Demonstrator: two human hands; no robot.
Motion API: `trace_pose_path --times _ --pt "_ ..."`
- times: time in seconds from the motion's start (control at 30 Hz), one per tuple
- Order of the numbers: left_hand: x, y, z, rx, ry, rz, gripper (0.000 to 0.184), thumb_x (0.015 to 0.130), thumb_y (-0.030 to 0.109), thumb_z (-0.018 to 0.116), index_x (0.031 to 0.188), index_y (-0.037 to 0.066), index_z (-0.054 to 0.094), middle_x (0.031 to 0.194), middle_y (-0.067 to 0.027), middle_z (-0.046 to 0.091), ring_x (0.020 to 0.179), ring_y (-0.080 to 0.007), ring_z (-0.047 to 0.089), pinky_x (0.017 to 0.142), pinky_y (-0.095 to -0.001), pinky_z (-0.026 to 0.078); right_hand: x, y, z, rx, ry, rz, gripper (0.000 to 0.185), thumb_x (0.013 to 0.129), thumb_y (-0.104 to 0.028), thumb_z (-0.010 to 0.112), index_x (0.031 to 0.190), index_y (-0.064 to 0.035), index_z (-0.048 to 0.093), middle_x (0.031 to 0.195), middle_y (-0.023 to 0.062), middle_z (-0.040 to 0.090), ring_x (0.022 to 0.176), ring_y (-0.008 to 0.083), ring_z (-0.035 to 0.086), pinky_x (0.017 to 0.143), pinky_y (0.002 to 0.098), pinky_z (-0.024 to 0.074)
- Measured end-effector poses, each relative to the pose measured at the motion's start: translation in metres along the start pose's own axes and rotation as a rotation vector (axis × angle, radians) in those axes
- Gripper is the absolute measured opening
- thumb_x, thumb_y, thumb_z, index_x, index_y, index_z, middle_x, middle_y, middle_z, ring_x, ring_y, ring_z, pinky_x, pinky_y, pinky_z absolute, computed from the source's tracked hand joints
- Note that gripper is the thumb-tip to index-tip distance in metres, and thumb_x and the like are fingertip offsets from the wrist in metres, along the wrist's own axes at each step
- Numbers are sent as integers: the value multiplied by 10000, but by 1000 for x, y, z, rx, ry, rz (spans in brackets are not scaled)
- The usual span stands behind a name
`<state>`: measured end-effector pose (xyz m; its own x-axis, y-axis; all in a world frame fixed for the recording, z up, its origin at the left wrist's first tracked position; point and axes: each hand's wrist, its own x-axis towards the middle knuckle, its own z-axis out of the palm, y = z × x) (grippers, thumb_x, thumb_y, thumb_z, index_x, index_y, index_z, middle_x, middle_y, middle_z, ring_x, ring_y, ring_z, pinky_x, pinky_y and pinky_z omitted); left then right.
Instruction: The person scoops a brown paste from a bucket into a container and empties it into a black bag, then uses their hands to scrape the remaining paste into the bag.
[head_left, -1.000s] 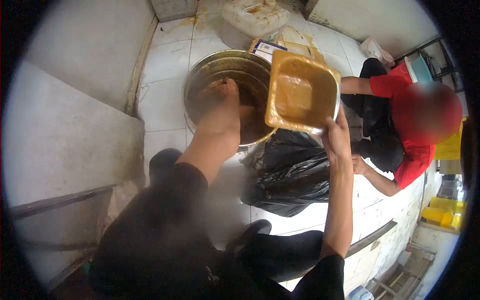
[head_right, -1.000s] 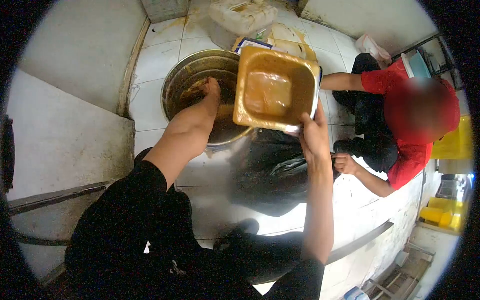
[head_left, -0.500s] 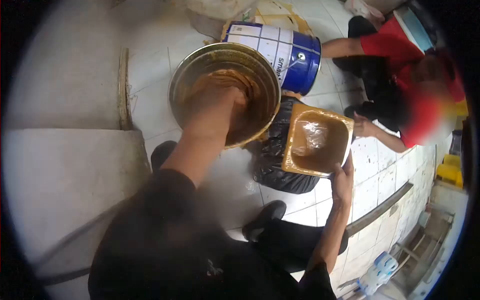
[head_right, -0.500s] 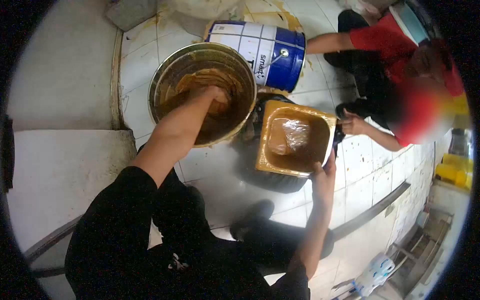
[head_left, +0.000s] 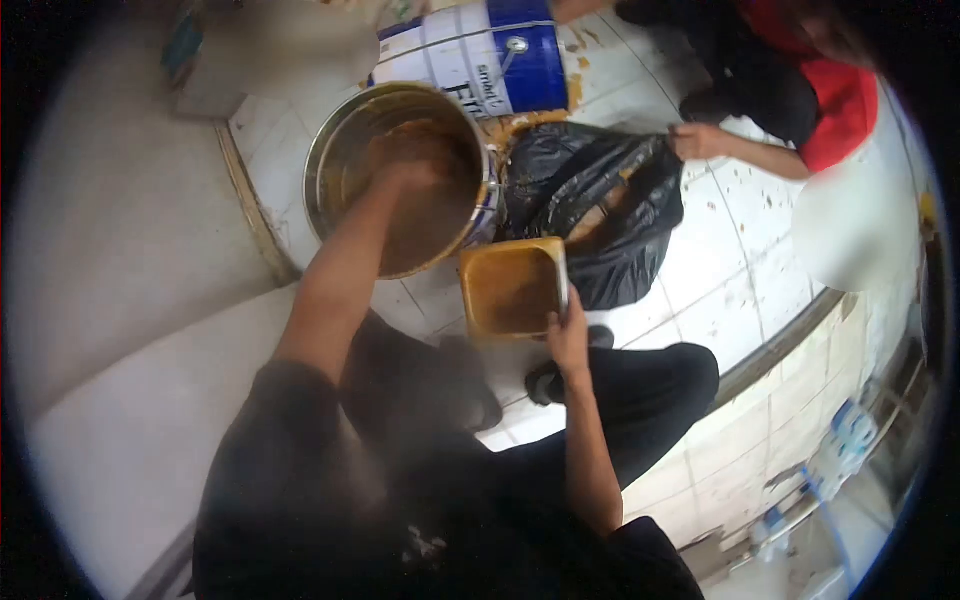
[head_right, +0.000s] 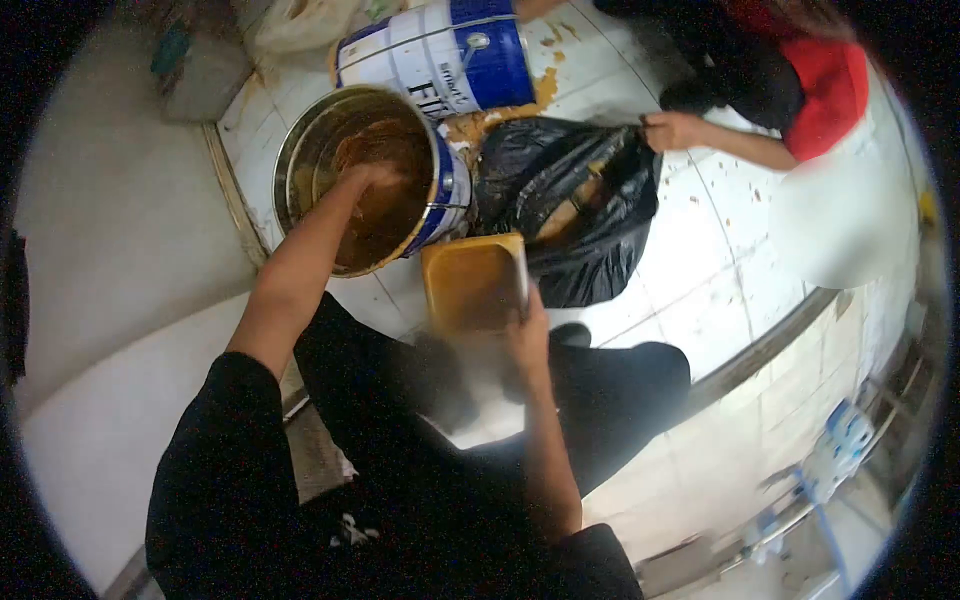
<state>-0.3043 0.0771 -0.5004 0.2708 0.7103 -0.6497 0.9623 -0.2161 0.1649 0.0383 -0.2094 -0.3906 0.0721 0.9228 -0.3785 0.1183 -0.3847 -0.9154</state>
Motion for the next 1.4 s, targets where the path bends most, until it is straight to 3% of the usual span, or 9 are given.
trace_pose_path --times 0.17,0.37,0.47,0.67,0.77,0.87,1.07,1.13,1.4 --pt "-56 -16 3 -155 -210 -9 424 923 336 538 1292 128 555 1329 -145 538 1252 -334 473 1053 -438 383 -27 39 50 -181 115 -29 629 757 71 464 1375 -8 377 1261 266 492 1179 445 473 1033 445 366" --pt "-45 -16 4 240 293 -21 646 885 339 584 1446 127 346 1436 -211 389 1339 -317 366 1118 -409 291 -37 85 87 -70 88 92 629 765 61 448 1385 -10 368 1293 262 443 1217 436 428 1044 430 349" --pt "-23 4 4 -514 136 35 756 875 370 604 1481 95 245 1463 -191 356 1348 -302 351 1102 -391 306 -40 131 113 24 151 56 585 820 -36 493 1385 13 351 1307 252 430 1235 415 416 1058 424 324" --pt "48 8 76 -601 282 -614 747 848 515 573 1287 -80 471 1266 -221 557 1207 -341 514 1047 -390 385 -30 150 137 226 164 81 615 953 -275 507 1425 35 264 1392 219 396 1305 307 393 1071 370 299" --pt "47 2 90 -1437 342 -37 779 824 598 545 1295 -22 509 1277 -196 561 1245 -338 479 1068 -397 361 -25 131 127 -152 150 224 580 959 -217 525 1425 28 282 1376 195 409 1245 287 444 1034 361 347" --pt "28 -3 77 -304 33 -112 731 829 590 543 1319 49 512 1343 -151 518 1297 -338 419 1088 -419 327 -16 71 120 -84 433 433 507 977 -192 522 1410 -5 336 1334 184 436 1154 236 482 966 325 399" --pt "-36 45 -16 -463 -358 -150 809 835 476 655 1472 148 278 1506 -132 301 1378 -282 296 1112 -436 297 60 -108 134 145 532 153 449 1023 -233 411 1404 -10 328 1337 158 451 1202 214 455 1010 321 359" --pt "-37 48 14 -3 345 -286 862 763 578 651 1448 169 324 1512 -109 285 1349 -354 332 1079 -476 330 83 -122 154 190 511 99 468 1040 -300 334 1407 -11 324 1356 160 438 1212 231 454 1031 339 341" --pt "60 -24 97 -642 167 -8 884 781 657 553 1478 200 258 1530 -86 257 1382 -328 290 1116 -423 297 97 -125 170 66 536 73 538 1033 -404 279 1359 4 407 1282 176 504 1176 240 487 1007 343 355"
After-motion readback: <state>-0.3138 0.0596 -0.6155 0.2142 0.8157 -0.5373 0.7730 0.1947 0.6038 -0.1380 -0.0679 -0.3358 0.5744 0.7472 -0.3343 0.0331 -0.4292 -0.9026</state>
